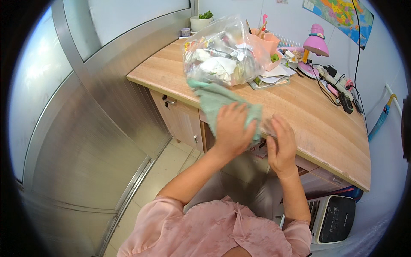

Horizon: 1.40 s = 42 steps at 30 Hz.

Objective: The person wipes the surface of a wooden desk with a green cloth, moving items like a plastic bag and stationery aside to clean underneath. They also wipe the side of the desk and a portable air cooler.

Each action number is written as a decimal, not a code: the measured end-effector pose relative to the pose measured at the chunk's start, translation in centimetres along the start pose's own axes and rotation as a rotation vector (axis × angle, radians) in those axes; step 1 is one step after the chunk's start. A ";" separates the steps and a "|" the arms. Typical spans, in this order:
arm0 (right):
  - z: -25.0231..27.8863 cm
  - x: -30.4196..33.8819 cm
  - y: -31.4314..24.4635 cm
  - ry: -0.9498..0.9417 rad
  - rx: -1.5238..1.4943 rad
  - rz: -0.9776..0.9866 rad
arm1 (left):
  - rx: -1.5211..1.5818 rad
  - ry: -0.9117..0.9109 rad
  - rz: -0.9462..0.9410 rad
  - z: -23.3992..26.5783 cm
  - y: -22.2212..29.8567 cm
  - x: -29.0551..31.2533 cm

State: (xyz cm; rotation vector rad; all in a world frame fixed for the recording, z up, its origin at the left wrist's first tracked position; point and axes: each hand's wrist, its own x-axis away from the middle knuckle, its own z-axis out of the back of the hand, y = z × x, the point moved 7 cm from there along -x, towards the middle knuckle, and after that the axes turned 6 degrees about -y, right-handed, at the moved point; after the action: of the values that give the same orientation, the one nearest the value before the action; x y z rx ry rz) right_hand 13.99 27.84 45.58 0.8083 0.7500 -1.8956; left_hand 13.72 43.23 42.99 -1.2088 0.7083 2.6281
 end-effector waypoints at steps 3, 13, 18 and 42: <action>0.6 -0.6 -0.3 0.058 -0.065 -0.056 | 0.240 -0.155 -0.017 -2.8 1.3 -1.9; -3.2 -3.4 0.6 -0.373 0.244 -0.060 | 0.918 0.218 0.259 5.3 -6.3 -6.4; 5.1 1.6 8.2 -0.358 0.345 -0.411 | 0.641 0.134 0.410 9.4 -14.0 -9.1; -5.6 -2.3 -1.9 -0.233 0.575 0.070 | 0.318 0.579 0.330 13.3 -19.2 -4.4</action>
State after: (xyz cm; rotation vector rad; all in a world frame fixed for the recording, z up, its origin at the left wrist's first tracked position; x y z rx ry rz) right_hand 14.44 34.09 44.35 0.9184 0.0213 -2.1214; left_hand 14.05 66.63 47.00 -1.8926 1.4678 2.2434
